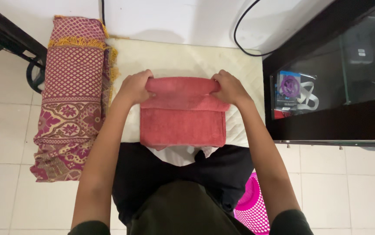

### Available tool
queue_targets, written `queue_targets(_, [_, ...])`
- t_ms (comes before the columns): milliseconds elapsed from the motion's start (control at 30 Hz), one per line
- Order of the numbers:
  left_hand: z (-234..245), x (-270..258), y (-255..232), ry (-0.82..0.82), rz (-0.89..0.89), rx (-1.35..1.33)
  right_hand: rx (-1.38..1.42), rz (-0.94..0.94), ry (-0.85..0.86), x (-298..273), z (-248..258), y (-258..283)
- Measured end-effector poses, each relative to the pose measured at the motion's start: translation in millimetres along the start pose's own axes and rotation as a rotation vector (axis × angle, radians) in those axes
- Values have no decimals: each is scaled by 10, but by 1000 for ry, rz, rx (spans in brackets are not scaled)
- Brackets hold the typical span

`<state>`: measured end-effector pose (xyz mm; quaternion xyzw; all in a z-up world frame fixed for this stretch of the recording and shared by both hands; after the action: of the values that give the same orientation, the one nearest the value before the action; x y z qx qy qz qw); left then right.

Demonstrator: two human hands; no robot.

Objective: The person folds a red towel on a white padded surface, repeatedly folding and smoothing it into a compact rectangle. The person then places the folded towel on top of a stack of other folded textiles.

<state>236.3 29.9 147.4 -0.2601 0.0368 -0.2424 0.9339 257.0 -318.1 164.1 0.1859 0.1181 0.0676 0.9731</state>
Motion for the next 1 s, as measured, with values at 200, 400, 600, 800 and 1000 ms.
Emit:
queue_targets(200, [-46, -662, -583, -380, -222, 123, 48, 181, -306, -871, 46, 168])
queue_targets(400, [-361, -1168, -755, -489, -310, 266, 44, 260, -443, -1410, -261, 186])
queue_targets(600, [-701, -1548, -745, -404, -234, 250, -26, 178, -368, -1756, -620, 115])
queue_targets(800, [-666, -1720, -810, -387, -222, 85, 29, 214, -371, -2061, -744, 139])
queue_targets(1000, [-713, -1638, -894, -528, -207, 118, 93, 85, -543, -2013, -905, 272])
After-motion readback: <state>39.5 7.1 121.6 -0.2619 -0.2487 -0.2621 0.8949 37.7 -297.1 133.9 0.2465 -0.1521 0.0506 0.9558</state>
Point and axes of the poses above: each hand's wrist, its own x-axis towards the middle knuckle, its own z-axis out of the back of the hand, y = z × x, the point moved 1 cm from there along x, towards the middle knuckle, and after that the axes turned 15 degrees about -z, right-handed, at the moved point
